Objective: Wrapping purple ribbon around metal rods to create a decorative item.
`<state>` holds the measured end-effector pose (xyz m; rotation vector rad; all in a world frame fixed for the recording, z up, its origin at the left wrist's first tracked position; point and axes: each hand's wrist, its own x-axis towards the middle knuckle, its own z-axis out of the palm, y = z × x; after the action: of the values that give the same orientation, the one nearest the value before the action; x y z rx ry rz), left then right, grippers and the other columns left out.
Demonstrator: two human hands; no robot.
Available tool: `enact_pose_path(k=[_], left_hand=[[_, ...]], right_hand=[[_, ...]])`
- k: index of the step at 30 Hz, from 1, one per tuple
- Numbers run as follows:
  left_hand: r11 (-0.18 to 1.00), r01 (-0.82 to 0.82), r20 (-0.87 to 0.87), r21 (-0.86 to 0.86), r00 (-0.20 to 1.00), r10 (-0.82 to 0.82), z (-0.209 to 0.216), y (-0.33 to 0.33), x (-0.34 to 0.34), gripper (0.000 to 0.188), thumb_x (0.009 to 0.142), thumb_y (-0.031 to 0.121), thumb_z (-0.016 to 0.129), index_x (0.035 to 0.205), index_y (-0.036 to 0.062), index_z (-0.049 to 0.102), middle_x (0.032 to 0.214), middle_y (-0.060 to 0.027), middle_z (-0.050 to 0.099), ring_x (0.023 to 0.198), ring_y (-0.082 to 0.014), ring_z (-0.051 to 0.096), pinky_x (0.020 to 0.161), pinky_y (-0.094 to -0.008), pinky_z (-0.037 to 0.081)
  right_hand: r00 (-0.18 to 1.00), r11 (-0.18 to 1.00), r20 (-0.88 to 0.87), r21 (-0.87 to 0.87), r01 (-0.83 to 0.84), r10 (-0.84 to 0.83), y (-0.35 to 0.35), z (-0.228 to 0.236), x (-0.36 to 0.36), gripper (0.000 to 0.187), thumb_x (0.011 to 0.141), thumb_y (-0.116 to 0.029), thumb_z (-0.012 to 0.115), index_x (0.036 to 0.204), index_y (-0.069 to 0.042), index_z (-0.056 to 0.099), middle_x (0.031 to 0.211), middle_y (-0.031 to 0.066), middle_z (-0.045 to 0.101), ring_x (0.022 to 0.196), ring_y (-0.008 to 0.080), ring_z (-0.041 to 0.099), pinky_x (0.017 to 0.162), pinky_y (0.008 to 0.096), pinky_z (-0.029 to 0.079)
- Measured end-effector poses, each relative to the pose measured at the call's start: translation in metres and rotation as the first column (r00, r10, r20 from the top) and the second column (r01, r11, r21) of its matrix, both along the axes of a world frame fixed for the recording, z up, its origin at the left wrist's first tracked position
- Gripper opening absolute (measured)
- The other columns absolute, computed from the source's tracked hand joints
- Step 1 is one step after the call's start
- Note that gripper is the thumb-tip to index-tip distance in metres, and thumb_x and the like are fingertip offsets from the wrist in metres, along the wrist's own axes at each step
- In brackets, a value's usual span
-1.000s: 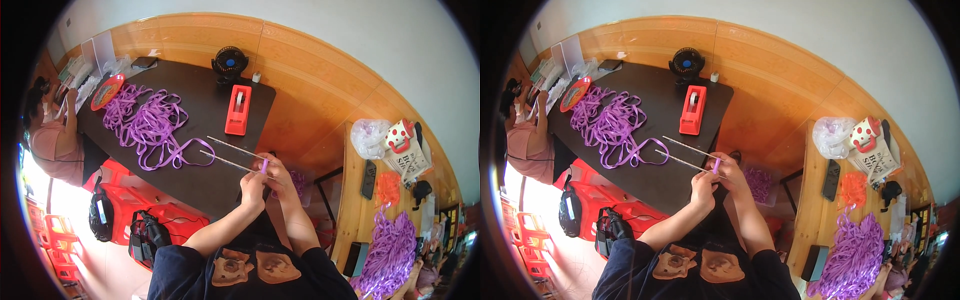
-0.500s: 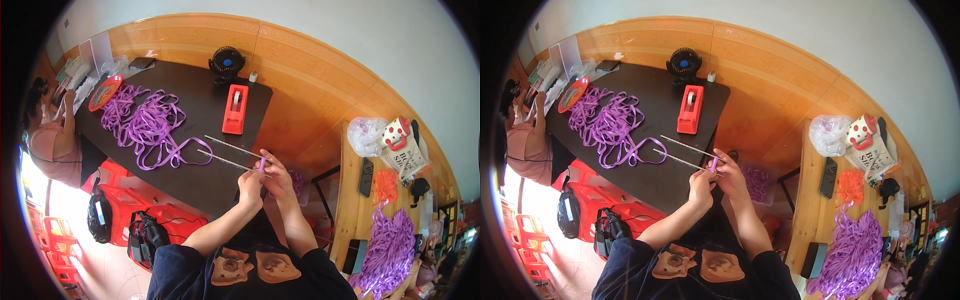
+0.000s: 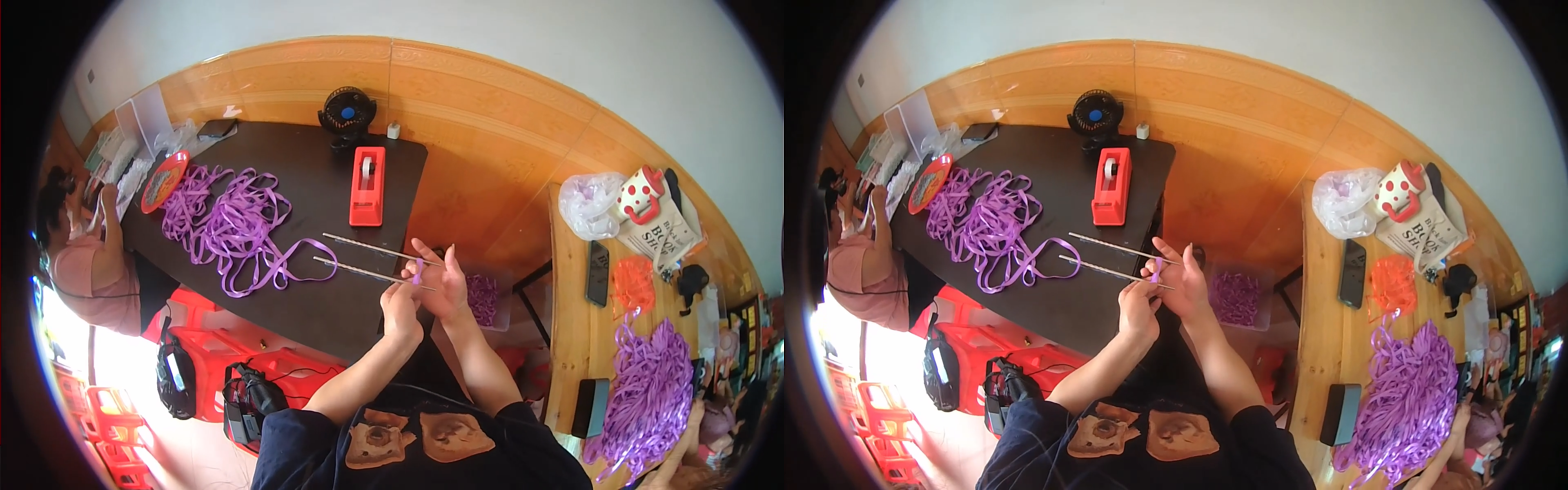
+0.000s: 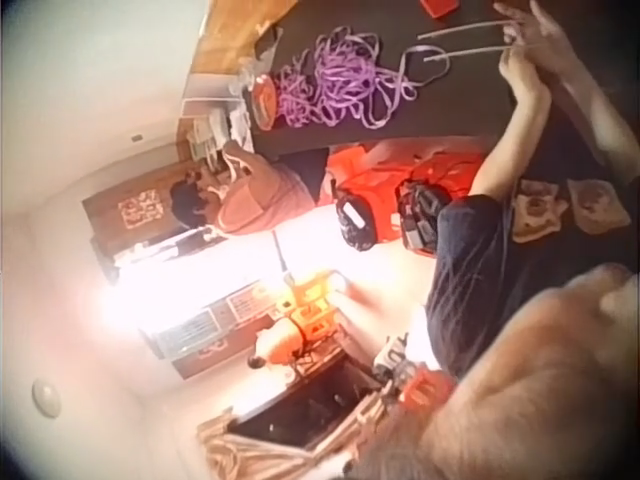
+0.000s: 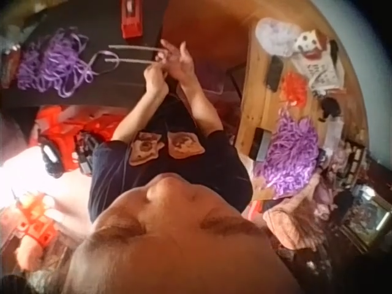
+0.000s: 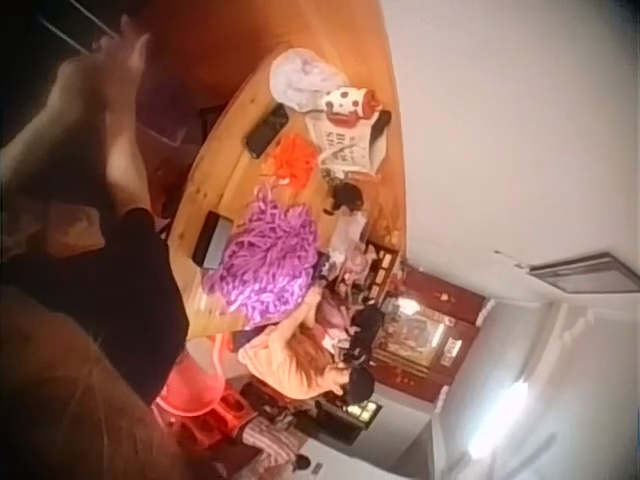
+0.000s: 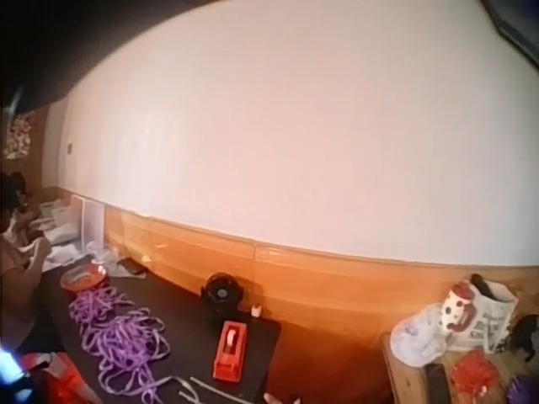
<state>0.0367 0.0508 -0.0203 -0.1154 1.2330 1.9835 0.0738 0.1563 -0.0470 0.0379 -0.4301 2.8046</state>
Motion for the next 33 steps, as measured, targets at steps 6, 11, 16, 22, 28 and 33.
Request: enact_pose_path(k=[6, 11, 16, 22, 28, 33], left_hand=[[0.993, -0.084, 0.069, -0.082, 0.994, 0.089, 0.016, 0.004, 0.003, 0.016, 0.086, 0.022, 0.051, 0.093, 0.0101, 0.059, 0.089, 0.0005, 0.059, 0.087, -0.0123, 0.053, 0.083, -0.0344, 0.032], [0.996, -0.046, 0.048, -0.075, 0.998, 0.049, 0.009, 0.003, 0.002, 0.017, 0.088, 0.024, 0.051, 0.095, 0.0116, 0.059, 0.088, 0.0017, 0.06, 0.086, -0.012, 0.054, 0.081, -0.0332, 0.032], [0.998, -0.021, 0.032, -0.061, 0.999, 0.023, 0.008, 0.002, 0.002, 0.014, 0.089, 0.023, 0.052, 0.093, 0.0119, 0.059, 0.087, 0.0014, 0.061, 0.082, -0.0115, 0.055, 0.077, -0.0315, 0.034], [0.998, -0.016, 0.029, -0.057, 0.999, 0.018, 0.013, 0.002, 0.003, 0.012, 0.088, 0.021, 0.053, 0.091, 0.0109, 0.059, 0.086, 0.0007, 0.061, 0.082, -0.0118, 0.056, 0.076, -0.0312, 0.035], [0.998, -0.031, 0.027, -0.058, 0.999, 0.033, 0.011, 0.001, 0.002, 0.011, 0.088, 0.021, 0.054, 0.089, 0.0107, 0.059, 0.084, 0.0003, 0.061, 0.08, -0.0125, 0.057, 0.074, -0.0302, 0.036], [0.999, -0.031, 0.05, -0.023, 0.998, 0.032, 0.007, 0.001, 0.003, 0.008, 0.087, 0.017, 0.055, 0.088, 0.0113, 0.06, 0.083, 0.0012, 0.061, 0.079, -0.0114, 0.056, 0.074, -0.0299, 0.037]], right_hand=[[0.993, 0.996, -0.094, -0.05, -0.076, 0.071, 0.006, -0.006, -0.004, 0.065, 0.095, -0.058, 0.032, 0.135, -0.008, 0.041, 0.089, 0.0126, 0.056, 0.089, 0.0293, 0.057, 0.083, 0.042, 0.045], [0.993, 0.997, -0.094, -0.013, -0.08, 0.078, 0.007, -0.013, -0.005, 0.057, 0.095, -0.05, 0.041, 0.135, -0.009, 0.04, 0.088, 0.0117, 0.057, 0.09, 0.0277, 0.058, 0.084, 0.041, 0.047], [0.998, 0.994, -0.056, 0.107, 0.026, -0.02, 0.007, -0.014, -0.001, 0.052, 0.091, -0.028, 0.06, 0.134, -0.007, 0.038, 0.097, 0.017, 0.062, 0.098, 0.0295, 0.06, 0.087, 0.041, 0.049], [0.997, 0.987, 0.064, 0.159, 0.034, -0.044, 0.004, -0.007, 0.004, 0.055, 0.085, -0.02, 0.067, 0.133, -0.007, 0.041, 0.102, 0.0179, 0.064, 0.097, 0.0298, 0.062, 0.087, 0.0423, 0.049], [0.98, 0.956, 0.146, 0.278, 0.094, -0.139, 0.006, -0.013, 0.006, 0.046, 0.088, -0.008, 0.062, 0.13, -0.007, 0.044, 0.096, 0.0158, 0.066, 0.093, 0.0273, 0.065, 0.085, 0.0381, 0.051], [0.994, 0.99, -0.073, 0.104, 0.09, -0.083, 0.001, -0.049, -0.011, 0.049, 0.087, -0.005, 0.06, 0.133, -0.007, 0.043, 0.102, 0.0175, 0.065, 0.097, 0.0299, 0.063, 0.086, 0.0404, 0.052]])
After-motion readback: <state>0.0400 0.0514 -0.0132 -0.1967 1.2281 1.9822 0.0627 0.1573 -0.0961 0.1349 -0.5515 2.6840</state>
